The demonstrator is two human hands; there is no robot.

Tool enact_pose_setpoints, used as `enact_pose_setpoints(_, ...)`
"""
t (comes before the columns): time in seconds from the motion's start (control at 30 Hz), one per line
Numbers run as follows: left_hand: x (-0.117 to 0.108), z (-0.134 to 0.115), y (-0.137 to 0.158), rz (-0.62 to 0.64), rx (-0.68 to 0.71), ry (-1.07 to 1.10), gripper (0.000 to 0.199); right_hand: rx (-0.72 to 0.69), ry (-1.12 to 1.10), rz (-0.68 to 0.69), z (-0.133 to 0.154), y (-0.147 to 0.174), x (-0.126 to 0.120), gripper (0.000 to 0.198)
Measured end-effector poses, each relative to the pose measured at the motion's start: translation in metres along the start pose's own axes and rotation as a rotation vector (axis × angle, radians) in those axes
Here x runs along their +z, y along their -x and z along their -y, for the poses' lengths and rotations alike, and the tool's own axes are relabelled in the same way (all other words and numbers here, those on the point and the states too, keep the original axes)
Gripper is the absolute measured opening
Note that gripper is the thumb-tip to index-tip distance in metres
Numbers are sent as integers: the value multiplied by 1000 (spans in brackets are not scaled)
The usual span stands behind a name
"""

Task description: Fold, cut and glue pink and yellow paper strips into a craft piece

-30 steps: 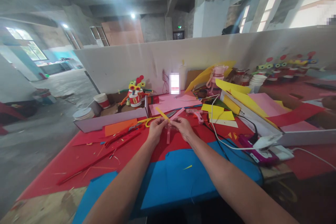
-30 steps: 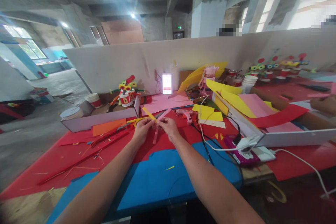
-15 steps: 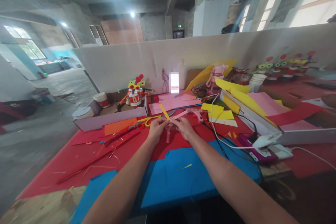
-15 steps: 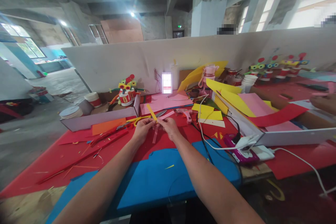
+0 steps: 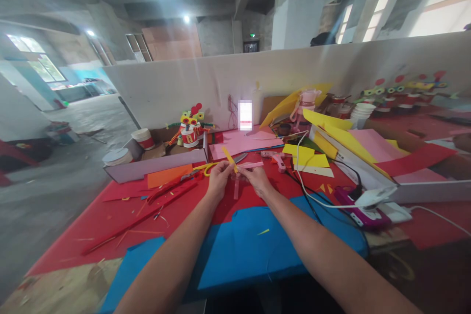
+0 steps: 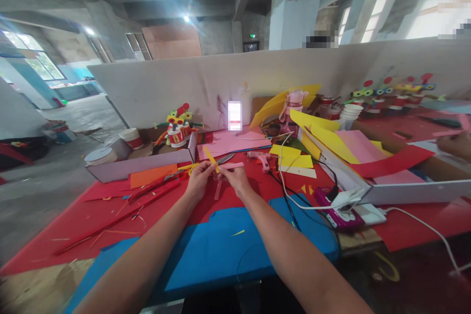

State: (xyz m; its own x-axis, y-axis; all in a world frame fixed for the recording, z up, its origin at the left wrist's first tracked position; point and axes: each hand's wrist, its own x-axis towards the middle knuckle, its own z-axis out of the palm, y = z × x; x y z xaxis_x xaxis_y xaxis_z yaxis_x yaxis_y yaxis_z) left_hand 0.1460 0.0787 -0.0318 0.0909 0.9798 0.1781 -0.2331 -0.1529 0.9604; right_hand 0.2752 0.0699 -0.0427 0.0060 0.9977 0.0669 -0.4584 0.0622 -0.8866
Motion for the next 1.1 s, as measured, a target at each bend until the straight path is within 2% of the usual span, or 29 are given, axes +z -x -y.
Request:
enact_pose_setpoints(0.13, 1, 1, 0, 52, -43, -56, 32, -40, -35, -89, -3, -4, -3, 38)
enact_pose_setpoints(0.3, -1, 5, -2, 20, -16, -135, 28, -43, 0, -50, -6, -4, -4, 33)
enact_pose_setpoints(0.47, -3, 5, -3, 23, -12, -145, 25, -133, 129, -63, -5, -6, -6, 26)
enact_pose_setpoints(0.67, -3, -2, -3, 21, -13, -42, 25, 8, -48, 97, -4, -9, -10, 25)
enact_pose_setpoints(0.8, -1, -3, -2, 20, -11, -41, 26, 79, -154, 104, -6, -10, -11, 31)
enact_pose_setpoints(1.1, -1, -4, -2, -31, -17, -111, 27, 80, -114, 107, -5, -7, -11, 39)
